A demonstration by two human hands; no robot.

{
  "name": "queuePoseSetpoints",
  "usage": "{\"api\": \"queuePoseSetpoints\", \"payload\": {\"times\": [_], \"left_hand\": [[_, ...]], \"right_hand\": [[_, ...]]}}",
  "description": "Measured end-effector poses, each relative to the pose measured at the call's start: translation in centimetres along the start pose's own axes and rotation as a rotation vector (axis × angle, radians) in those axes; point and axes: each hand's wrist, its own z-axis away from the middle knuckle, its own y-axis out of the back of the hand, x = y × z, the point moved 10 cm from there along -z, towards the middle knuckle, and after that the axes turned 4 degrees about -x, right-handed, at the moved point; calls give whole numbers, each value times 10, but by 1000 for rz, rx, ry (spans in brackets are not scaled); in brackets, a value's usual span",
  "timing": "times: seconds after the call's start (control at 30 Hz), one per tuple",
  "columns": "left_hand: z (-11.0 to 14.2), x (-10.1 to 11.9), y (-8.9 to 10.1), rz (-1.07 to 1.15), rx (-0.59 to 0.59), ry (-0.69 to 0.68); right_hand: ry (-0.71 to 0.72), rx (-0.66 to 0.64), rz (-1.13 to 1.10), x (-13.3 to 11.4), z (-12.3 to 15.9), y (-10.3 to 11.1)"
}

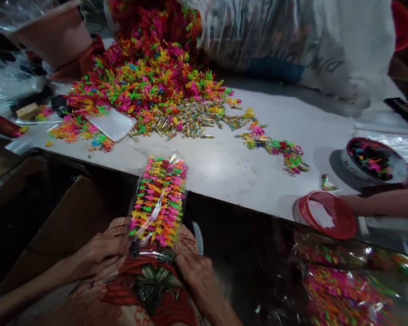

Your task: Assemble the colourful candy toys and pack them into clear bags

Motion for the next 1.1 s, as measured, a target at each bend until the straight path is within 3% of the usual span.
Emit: {"api": "queuePoseSetpoints", "payload": {"times": [0.07, 0.17, 0.23, 0.4, 0.47, 0.53, 0.6, 0.67, 0.77, 0.83, 0.93, 1.1], "left_hand": [[-27, -6, 25, 78, 128, 53], [-79, -11, 82, -60, 494, 70], [-121, 1, 117, -192, 657, -38], [-220, 24, 223, -179, 928, -41], [-264, 29, 252, -217, 871, 33], [-311, 28, 259, -255, 723, 91], [-348, 21, 254, -249, 628, 140], [-374, 16, 245, -208, 613, 151], [-395, 21, 226, -121, 645, 66], [-396, 29, 204, -60, 625, -29], [-383, 33, 155, 17, 505, -119], [-329, 34, 67, 76, 337, -235]], "right_hand": [[-62, 44, -25, 16, -17, 19], [-103, 208, 69, 44, -58, 71], [-105, 334, 188, 60, -92, 118], [-173, 549, 407, 88, -181, 252], [-310, 546, 480, 107, -214, 294], [-455, 393, 477, 137, -244, 312], [-511, 345, 517, 156, -260, 329], [-555, 378, 583, 169, -259, 346], [-632, 447, 649, 180, -231, 362], [-653, 482, 678, 185, -199, 360], [-605, 523, 668, 190, -141, 332], [-630, 529, 480, 192, -38, 238]]}}
